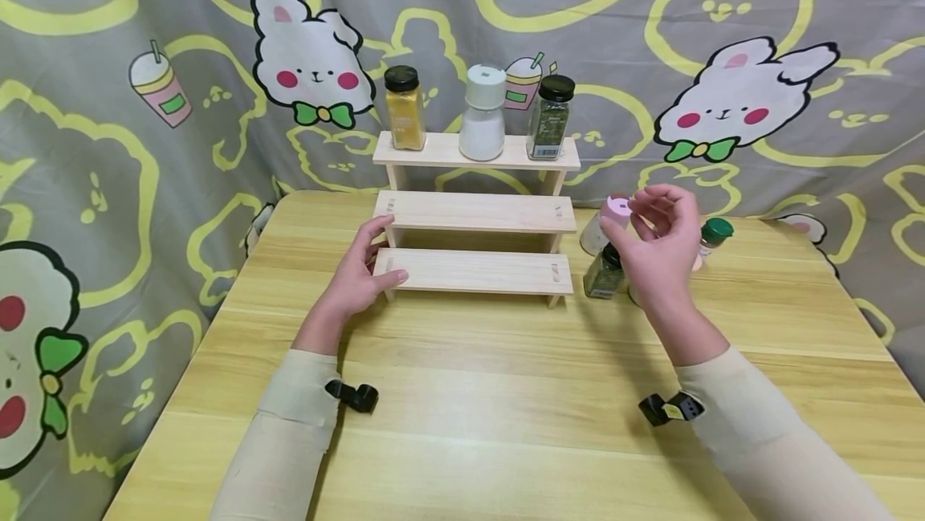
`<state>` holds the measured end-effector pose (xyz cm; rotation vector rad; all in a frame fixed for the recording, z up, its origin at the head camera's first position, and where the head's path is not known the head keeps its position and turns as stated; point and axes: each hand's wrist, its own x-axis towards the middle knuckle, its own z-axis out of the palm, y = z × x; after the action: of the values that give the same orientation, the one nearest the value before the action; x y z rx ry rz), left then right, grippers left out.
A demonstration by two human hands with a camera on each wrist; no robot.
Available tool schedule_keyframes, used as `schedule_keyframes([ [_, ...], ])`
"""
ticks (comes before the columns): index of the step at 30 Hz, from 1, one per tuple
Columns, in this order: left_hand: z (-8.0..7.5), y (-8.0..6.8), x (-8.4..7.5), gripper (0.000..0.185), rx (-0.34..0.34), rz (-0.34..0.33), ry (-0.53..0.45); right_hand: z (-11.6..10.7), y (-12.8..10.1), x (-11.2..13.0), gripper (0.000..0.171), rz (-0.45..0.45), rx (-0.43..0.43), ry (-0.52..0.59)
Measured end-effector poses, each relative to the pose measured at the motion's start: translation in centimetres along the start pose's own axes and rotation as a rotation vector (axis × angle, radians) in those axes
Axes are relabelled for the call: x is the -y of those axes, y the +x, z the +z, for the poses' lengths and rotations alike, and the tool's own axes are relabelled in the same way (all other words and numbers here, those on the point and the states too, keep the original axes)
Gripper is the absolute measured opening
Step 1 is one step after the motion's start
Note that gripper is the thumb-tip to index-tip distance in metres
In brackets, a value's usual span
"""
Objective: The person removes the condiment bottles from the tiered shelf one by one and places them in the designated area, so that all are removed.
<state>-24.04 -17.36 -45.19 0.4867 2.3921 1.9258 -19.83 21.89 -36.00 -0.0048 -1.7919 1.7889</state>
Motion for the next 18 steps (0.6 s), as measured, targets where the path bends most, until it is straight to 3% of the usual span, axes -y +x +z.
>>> schedule_keyframes([
  [6, 0.1, -0.1, -0.4, 0.089, 0.004, -0.017, -0.004, 1.5, 0.4, -0.3, 0.057, 0.010, -0.003, 0.013],
  [13, 0.3, -0.7, -2.9, 0.084, 0.017, -0.024, 0.009, 3.2, 1.1, -0.3, 0.058, 0.008, 0.003, -0.062],
  [18, 0.1, -0.3, -1.6, 0.086, 0.014, -0.015, -0.001, 4.3, 1.6, -0.4, 0.056, 0.005, -0.006, -0.064],
])
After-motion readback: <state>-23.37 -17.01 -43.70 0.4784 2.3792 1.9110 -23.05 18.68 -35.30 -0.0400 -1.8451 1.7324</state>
